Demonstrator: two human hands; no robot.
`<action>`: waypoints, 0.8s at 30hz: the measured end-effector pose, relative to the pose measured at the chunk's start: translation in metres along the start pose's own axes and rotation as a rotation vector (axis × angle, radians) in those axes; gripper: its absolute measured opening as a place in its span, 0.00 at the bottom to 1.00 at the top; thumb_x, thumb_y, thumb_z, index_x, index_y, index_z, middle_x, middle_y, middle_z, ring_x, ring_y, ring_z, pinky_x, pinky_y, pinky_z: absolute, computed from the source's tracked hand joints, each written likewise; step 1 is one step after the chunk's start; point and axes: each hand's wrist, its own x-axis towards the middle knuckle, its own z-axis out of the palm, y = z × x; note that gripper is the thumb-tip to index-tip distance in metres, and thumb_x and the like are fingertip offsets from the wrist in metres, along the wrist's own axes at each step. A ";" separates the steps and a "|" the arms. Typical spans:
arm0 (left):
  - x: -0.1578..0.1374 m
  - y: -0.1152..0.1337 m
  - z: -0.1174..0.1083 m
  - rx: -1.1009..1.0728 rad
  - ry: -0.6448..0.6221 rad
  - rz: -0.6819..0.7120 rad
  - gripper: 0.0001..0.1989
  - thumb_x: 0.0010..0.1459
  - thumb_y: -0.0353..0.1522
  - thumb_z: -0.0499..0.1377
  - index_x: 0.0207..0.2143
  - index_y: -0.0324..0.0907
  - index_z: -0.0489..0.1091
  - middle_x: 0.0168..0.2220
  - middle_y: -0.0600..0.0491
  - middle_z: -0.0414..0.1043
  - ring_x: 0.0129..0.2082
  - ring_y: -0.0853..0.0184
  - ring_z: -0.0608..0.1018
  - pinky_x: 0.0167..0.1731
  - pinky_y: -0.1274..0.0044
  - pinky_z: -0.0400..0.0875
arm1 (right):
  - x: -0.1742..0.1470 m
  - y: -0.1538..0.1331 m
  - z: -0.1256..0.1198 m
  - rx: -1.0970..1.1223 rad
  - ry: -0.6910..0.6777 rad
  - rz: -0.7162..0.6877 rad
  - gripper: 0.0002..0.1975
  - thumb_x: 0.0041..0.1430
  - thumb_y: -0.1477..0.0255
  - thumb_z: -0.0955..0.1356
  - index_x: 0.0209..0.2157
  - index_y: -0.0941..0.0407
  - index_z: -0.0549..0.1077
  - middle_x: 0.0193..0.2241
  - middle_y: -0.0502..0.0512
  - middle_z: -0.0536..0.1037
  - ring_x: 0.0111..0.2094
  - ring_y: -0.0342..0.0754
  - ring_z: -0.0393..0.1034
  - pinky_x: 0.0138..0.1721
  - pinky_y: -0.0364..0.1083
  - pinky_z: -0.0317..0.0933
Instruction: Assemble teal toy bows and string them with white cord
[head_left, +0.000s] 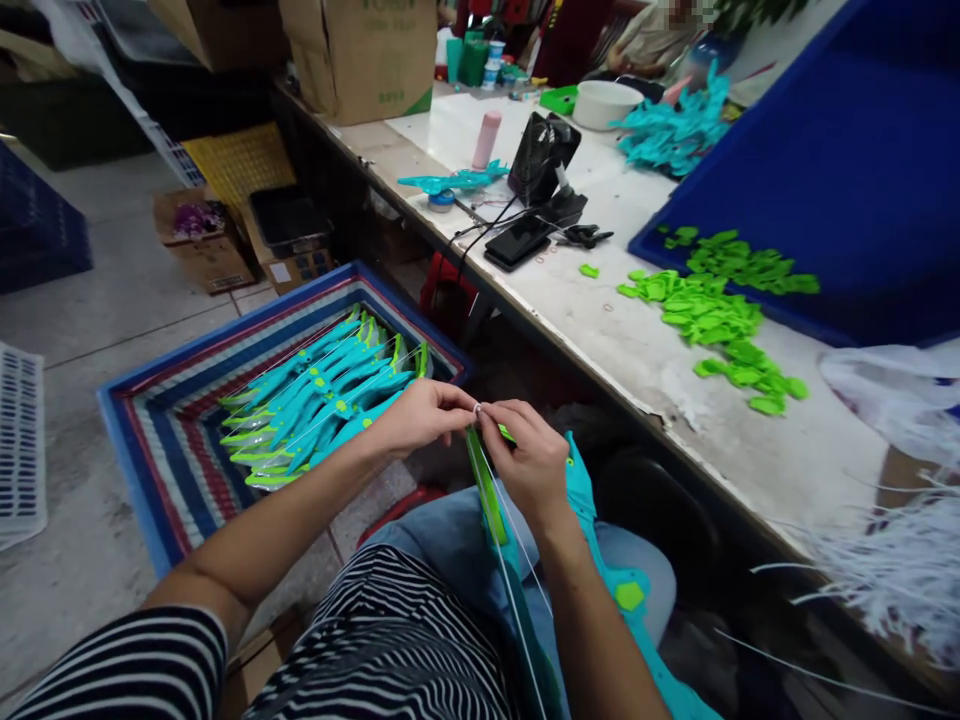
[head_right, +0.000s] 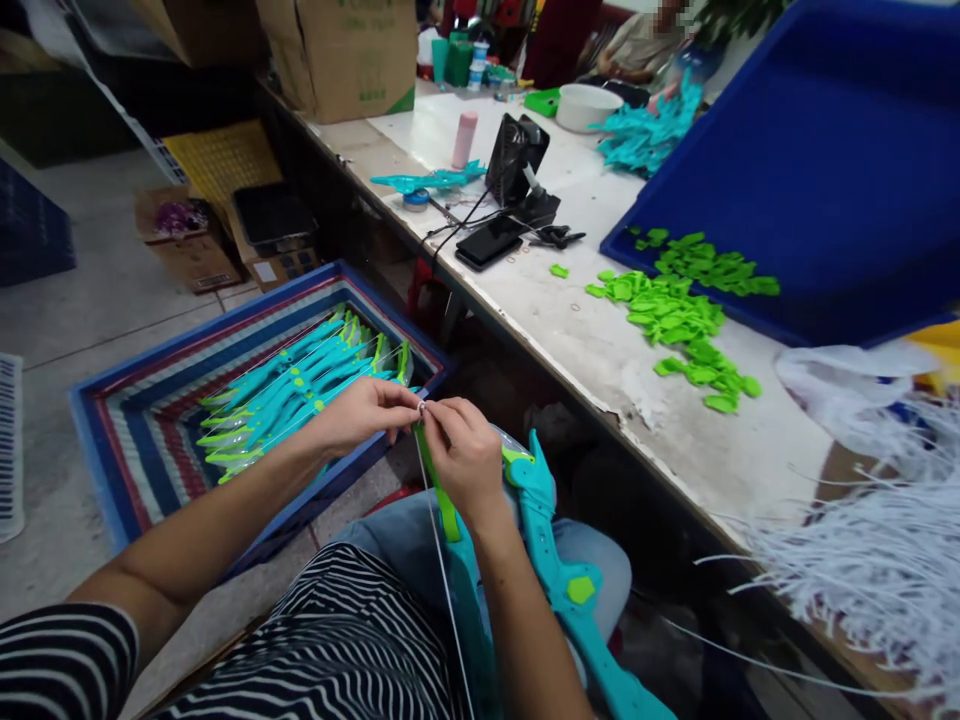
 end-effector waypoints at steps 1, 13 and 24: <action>-0.001 0.001 -0.002 0.064 -0.019 0.020 0.06 0.45 0.27 0.59 0.27 0.35 0.75 0.20 0.56 0.69 0.18 0.75 0.67 0.17 0.84 0.61 | 0.001 -0.001 -0.002 -0.025 -0.030 -0.015 0.07 0.61 0.76 0.65 0.34 0.58 0.75 0.30 0.57 0.76 0.32 0.46 0.71 0.33 0.44 0.67; -0.013 -0.016 -0.012 0.645 0.094 0.232 0.07 0.50 0.30 0.57 0.25 0.37 0.74 0.21 0.56 0.72 0.22 0.72 0.70 0.22 0.81 0.62 | -0.008 -0.006 0.009 -0.076 -0.139 -0.019 0.12 0.62 0.76 0.61 0.28 0.57 0.72 0.27 0.55 0.73 0.29 0.45 0.68 0.31 0.43 0.61; -0.040 -0.043 -0.022 0.519 0.172 0.393 0.10 0.55 0.37 0.57 0.33 0.42 0.76 0.33 0.50 0.77 0.32 0.66 0.75 0.33 0.77 0.70 | -0.057 0.000 0.019 -0.002 0.010 0.160 0.11 0.64 0.74 0.59 0.32 0.57 0.71 0.27 0.55 0.72 0.31 0.47 0.67 0.35 0.46 0.63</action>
